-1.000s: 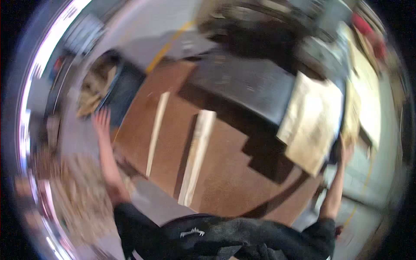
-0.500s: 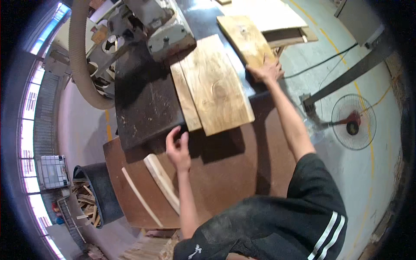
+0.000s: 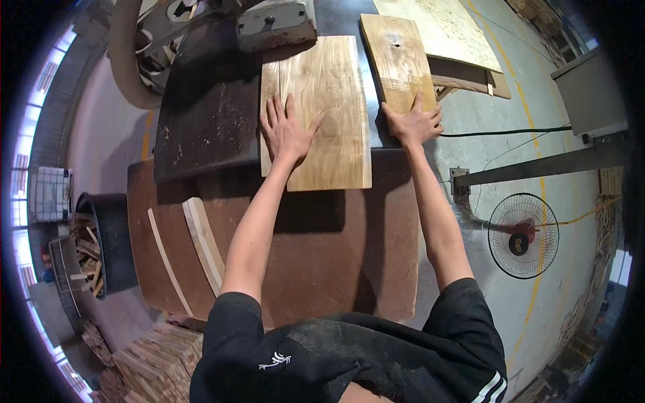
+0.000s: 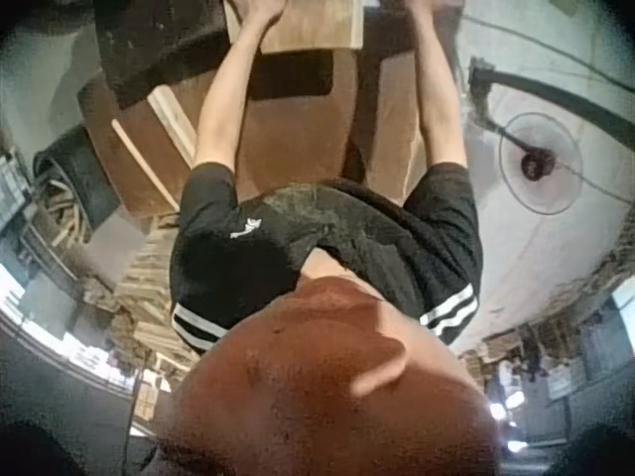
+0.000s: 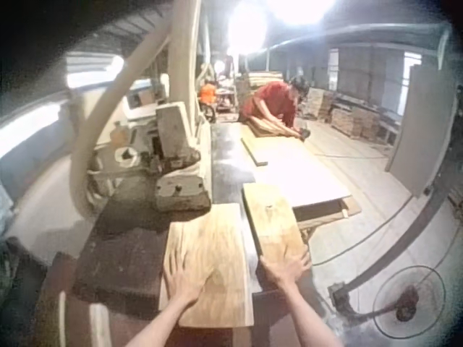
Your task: The person feeds wooden planks into a woodworking machine by hand, then sorts the processed planks into a lumber stack.
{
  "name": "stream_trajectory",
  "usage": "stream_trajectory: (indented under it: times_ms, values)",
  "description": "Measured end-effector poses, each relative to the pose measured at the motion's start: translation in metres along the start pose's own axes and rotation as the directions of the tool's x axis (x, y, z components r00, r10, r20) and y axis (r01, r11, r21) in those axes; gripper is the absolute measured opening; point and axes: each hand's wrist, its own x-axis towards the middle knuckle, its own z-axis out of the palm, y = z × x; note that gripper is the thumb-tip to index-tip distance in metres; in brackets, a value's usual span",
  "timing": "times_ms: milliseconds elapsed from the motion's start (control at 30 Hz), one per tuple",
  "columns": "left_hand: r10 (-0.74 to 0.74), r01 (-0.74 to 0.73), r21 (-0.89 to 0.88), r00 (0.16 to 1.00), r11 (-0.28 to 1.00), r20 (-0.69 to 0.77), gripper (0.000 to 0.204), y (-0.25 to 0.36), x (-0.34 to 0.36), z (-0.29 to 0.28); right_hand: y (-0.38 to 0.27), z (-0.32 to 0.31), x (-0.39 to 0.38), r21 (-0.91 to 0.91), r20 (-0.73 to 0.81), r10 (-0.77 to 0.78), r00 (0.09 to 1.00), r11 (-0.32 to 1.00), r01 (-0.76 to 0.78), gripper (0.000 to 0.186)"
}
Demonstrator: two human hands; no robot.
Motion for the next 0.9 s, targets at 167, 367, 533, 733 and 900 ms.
stream_trajectory:
  times_ms: [167, 367, 533, 733, 900]
  values:
    - [-0.355, 0.322, -0.205, 0.922, 0.924, -0.153, 0.092, -0.027, -0.01, 0.006, -0.009, -0.004, -0.008, -0.003, 0.011, -0.047, 0.999, 0.999, 0.047, 0.11]
    - [-0.472, 0.319, -0.614, 0.876, 0.722, -0.1, 0.074, -0.038, -0.035, 0.0, 0.005, -0.002, -0.033, 0.038, -0.06, -0.078, 0.995, 0.996, 0.08, 0.103]
    - [-0.471, 0.322, -0.59, 0.875, 0.74, -0.114, 0.057, -0.041, -0.055, -0.009, 0.018, 0.004, -0.04, 0.071, -0.077, -0.036, 0.996, 0.997, 0.042, 0.095]
    - [-0.305, 0.201, -0.422, 0.933, 0.884, -0.193, 0.054, -0.062, -0.118, -0.03, 0.012, 0.002, -0.059, 0.089, -0.108, -0.045, 0.993, 0.994, 0.055, 0.084]
    - [-0.268, 0.177, -0.378, 0.941, 0.909, -0.204, 0.067, -0.074, -0.185, -0.057, 0.017, 0.003, -0.058, 0.101, -0.146, -0.025, 0.989, 0.994, 0.04, 0.079]
